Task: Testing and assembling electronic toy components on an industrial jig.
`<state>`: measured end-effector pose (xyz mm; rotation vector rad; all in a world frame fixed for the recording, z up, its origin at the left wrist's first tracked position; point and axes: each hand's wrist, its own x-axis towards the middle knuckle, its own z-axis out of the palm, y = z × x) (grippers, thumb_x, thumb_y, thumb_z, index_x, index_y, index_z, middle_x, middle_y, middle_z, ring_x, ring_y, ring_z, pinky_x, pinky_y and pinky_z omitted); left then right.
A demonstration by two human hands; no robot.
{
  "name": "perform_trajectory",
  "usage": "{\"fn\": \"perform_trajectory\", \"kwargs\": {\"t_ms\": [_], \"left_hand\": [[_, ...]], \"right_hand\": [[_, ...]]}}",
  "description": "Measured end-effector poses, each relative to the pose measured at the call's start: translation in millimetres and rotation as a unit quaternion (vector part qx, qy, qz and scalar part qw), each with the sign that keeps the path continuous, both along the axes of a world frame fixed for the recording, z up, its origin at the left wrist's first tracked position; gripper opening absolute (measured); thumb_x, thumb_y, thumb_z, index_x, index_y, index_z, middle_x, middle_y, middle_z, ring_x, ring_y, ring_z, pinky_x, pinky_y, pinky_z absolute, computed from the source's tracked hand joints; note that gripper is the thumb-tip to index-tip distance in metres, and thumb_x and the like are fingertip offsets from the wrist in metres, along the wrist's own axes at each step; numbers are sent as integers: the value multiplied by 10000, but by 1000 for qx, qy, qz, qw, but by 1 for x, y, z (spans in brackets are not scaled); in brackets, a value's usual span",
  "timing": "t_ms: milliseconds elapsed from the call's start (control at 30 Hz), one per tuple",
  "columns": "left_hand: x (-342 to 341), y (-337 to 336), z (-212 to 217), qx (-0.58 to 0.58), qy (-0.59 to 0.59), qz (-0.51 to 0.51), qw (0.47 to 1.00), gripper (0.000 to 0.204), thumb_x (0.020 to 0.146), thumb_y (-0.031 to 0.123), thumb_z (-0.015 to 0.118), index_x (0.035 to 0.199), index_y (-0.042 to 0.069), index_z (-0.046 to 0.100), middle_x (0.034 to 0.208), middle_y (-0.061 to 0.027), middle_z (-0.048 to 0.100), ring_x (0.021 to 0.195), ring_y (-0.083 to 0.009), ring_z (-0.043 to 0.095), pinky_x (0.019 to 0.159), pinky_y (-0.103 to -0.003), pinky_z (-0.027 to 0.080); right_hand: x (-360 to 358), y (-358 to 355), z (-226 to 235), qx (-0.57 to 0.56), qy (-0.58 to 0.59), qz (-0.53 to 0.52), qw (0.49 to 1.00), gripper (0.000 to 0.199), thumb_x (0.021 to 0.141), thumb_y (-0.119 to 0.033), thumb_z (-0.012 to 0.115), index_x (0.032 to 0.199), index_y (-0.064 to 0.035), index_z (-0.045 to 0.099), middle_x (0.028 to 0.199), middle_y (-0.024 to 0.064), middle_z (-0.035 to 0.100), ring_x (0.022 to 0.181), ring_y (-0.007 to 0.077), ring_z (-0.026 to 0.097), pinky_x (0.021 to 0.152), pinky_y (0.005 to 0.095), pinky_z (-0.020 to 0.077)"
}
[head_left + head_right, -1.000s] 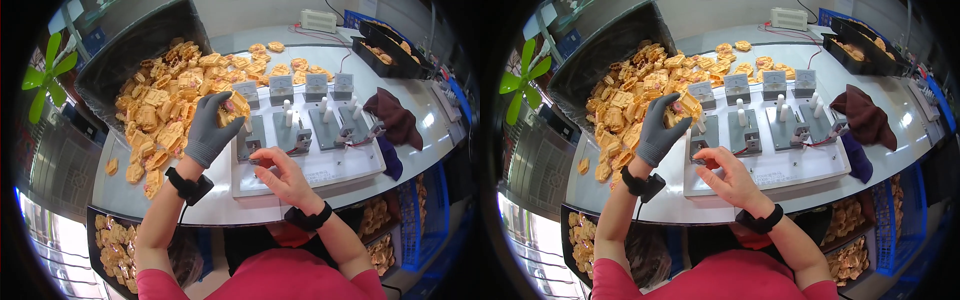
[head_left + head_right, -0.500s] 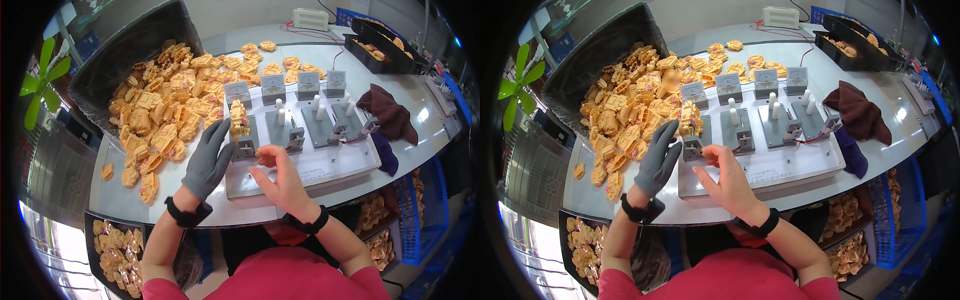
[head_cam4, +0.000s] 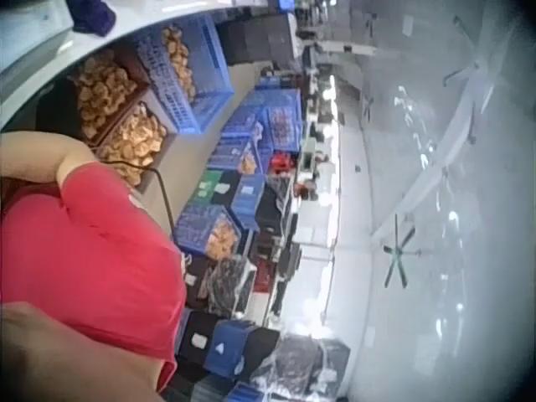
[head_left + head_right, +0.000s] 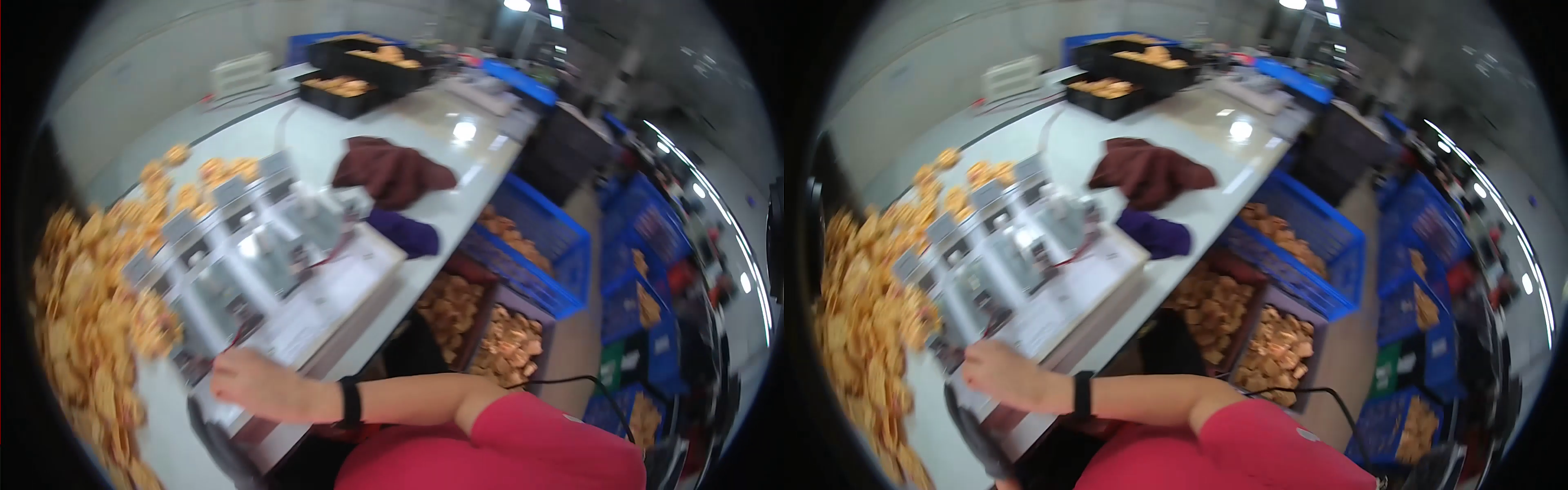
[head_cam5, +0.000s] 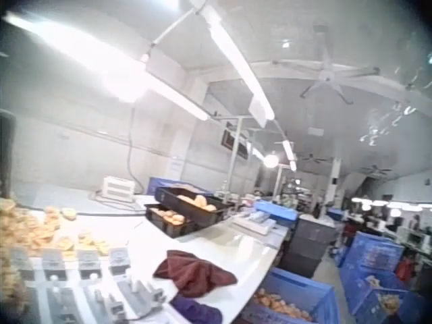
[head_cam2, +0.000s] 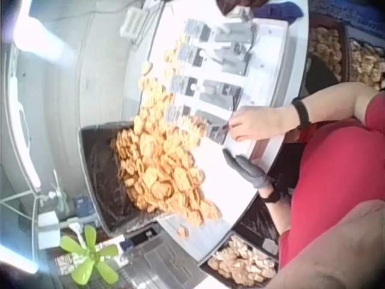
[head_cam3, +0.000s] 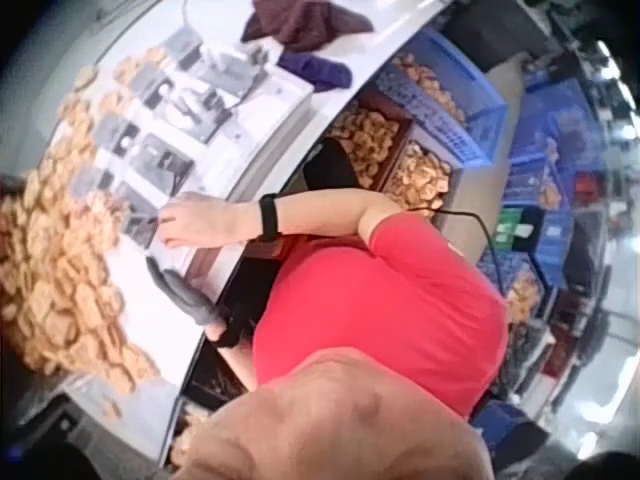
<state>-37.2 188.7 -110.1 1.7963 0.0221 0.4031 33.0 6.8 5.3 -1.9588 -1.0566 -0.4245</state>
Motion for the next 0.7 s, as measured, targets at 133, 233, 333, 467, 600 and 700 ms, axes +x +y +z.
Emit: {"fn": "perform_trajectory", "kwargs": {"t_ms": [133,233,333,467,600,700], "left_hand": [[-16,-29,88,39,-11,51,998,486,1002,221,513,1442,21,465,1405,-197,500,1341,-344,439,1127,-430,338],[-11,-29,84,95,-28,37,994,479,1051,252,425,1461,5,436,1437,-221,481,1364,-344,413,1131,-423,325],[-16,-28,86,115,-50,30,992,493,1069,268,389,1457,-34,419,1443,-253,469,1346,-370,433,1124,-434,343],[-12,-31,88,144,-78,21,986,527,1096,293,335,1451,-93,393,1453,-300,449,1320,-409,462,1114,-451,371],[-6,-35,80,148,-75,9,986,528,1096,293,330,1452,-93,391,1456,-299,446,1324,-408,457,1117,-453,366],[-6,-37,81,153,-75,4,985,529,1096,292,326,1453,-93,389,1458,-298,444,1327,-407,454,1120,-455,362]], "right_hand": [[4,6,-20,53,-6,-105,993,104,796,-142,654,767,-75,580,888,84,537,894,272,550,801,386,450],[3,3,-18,46,1,-90,995,90,797,-134,653,775,-71,592,885,87,530,897,271,537,804,386,446],[3,0,-18,45,-27,-102,993,110,821,-117,629,774,-61,545,886,87,507,878,267,520,790,380,446],[0,6,-18,51,-19,-106,993,103,794,-135,651,759,-65,584,890,86,534,887,269,533,800,381,447],[3,8,-25,61,-9,-97,993,108,794,-142,654,744,-75,585,896,78,539,895,266,530,807,375,448],[3,12,-25,71,-20,-102,992,107,792,-145,654,739,-82,585,899,74,539,904,261,528,807,372,447]]}}
